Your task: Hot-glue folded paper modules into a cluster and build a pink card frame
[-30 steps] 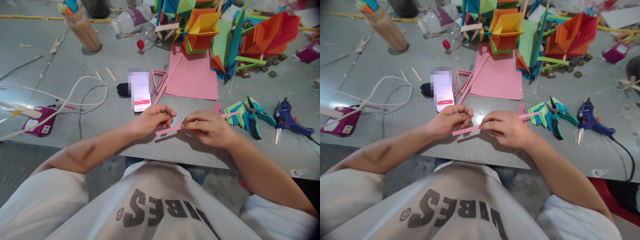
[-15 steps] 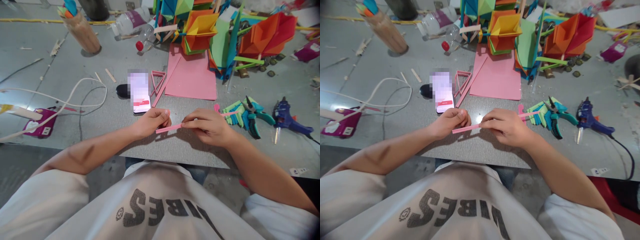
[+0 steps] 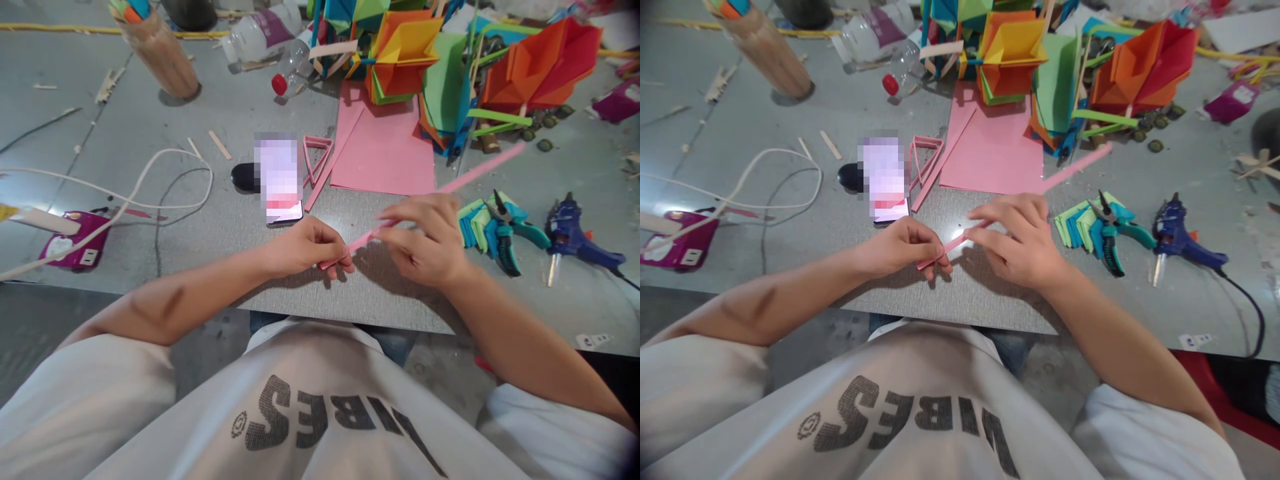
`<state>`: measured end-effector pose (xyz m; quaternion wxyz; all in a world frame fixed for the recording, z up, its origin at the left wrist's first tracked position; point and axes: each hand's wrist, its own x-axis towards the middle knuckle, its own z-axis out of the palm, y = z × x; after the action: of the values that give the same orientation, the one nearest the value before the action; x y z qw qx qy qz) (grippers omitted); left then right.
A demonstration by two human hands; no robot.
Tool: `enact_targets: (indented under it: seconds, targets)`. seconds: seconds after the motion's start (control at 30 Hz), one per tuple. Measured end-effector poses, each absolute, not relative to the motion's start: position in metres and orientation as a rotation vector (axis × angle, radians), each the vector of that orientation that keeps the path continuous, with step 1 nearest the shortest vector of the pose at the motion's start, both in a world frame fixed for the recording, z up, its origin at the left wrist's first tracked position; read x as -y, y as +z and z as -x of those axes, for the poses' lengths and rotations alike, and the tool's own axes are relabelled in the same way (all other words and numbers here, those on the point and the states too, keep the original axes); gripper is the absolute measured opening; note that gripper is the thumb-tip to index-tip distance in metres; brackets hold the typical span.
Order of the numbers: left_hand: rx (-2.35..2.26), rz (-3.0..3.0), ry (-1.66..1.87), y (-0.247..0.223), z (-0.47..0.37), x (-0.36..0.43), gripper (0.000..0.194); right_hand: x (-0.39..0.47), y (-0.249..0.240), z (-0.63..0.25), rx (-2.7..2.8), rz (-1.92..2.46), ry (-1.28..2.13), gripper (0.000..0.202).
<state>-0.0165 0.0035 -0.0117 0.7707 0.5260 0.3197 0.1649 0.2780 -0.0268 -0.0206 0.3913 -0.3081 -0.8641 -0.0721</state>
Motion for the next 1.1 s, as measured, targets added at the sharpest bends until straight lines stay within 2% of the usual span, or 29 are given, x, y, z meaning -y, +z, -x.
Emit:
enact_targets:
  seconds: [0.1, 0.23, 0.33, 0.43, 0.6, 0.67, 0.93, 1.1]
  targets:
    - [-0.750, -1.207, 0.462, -0.012, 0.014, 0.000, 0.023, 0.033, -0.025, -0.270, 1.948, 0.789, -0.277, 0.024]
    - [-0.778, -1.203, 0.516, -0.012, 0.011, 0.004, 0.023, 0.038, -0.037, -0.259, 1.821, 0.873, 0.105, 0.010]
    - [-0.793, -1.214, 0.540, -0.011, 0.009, 0.006, 0.026, 0.041, -0.040, -0.254, 1.757, 1.139, 0.419, 0.032]
    - [-0.812, -1.243, 0.577, -0.012, 0.008, 0.009, 0.026, 0.043, -0.036, -0.251, 1.767, 1.225, 0.667, 0.047]
    - [-0.816, -1.321, 0.613, -0.014, 0.007, 0.016, 0.024, 0.040, -0.026, -0.245, 1.782, 1.237, 0.872, 0.074]
    - [-0.822, -1.363, 0.618, -0.016, 0.007, 0.018, 0.024, 0.039, -0.023, -0.241, 1.709, 1.226, 0.954, 0.078]
    - [-0.884, -1.611, 0.571, -0.017, 0.007, 0.024, 0.038, 0.043, -0.014, -0.227, 1.452, 1.307, 1.305, 0.067]
    - [-0.866, -1.483, 0.592, -0.019, 0.006, 0.022, 0.030, 0.040, -0.017, -0.233, 1.446, 1.252, 1.447, 0.060]
